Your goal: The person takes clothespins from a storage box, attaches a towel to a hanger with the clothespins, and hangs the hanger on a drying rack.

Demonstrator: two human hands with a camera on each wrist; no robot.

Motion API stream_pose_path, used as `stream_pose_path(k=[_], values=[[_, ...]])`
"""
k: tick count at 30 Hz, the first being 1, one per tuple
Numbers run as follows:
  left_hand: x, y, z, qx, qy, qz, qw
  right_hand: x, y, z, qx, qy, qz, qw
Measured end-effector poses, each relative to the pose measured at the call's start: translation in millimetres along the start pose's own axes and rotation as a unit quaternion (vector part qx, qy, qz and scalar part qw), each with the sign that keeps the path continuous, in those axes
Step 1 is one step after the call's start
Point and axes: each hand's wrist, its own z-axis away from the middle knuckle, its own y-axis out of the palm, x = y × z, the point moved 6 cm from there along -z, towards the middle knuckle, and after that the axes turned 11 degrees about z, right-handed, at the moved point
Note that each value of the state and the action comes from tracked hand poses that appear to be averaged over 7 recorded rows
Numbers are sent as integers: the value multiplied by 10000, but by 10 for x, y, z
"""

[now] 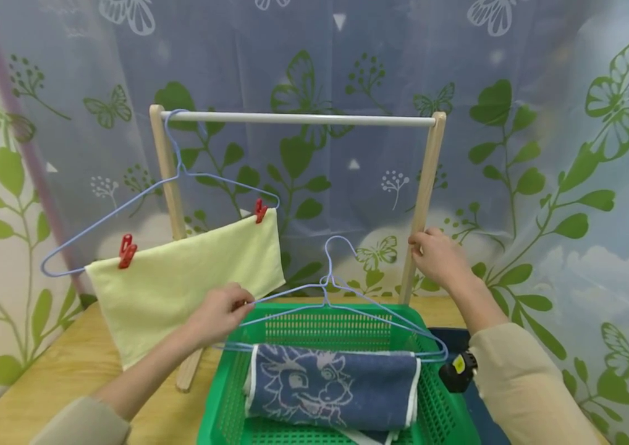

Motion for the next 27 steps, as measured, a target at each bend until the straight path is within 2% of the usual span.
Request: stream_pose_path(k=[9, 14, 17, 21, 23, 25, 27], values=[[-126, -142, 52, -675, 560, 32, 9961, -4, 9, 5, -87, -65, -35, 9999], [-214, -224, 107, -995, 1285, 235, 9864, -17, 16, 31, -19, -173, -14, 9998], [-273, -288, 154, -1292, 1963, 217, 9718, -14, 11, 53, 54, -273, -6, 9996], [-368, -380, 212, -1726, 2864, -10, 9424, -23, 8, 100, 209, -292, 31, 9993], [-408, -424, 234, -1890, 3149, -145, 9300, -33, 11, 127, 288, -257, 60, 9992], [-443, -460, 247, -1971, 3333, -204, 9217, -45, 15, 155, 332, -241, 91, 9991], [-471, -489, 259, -2012, 3437, -220, 9170, -59, 18, 186, 313, -255, 144, 9991]])
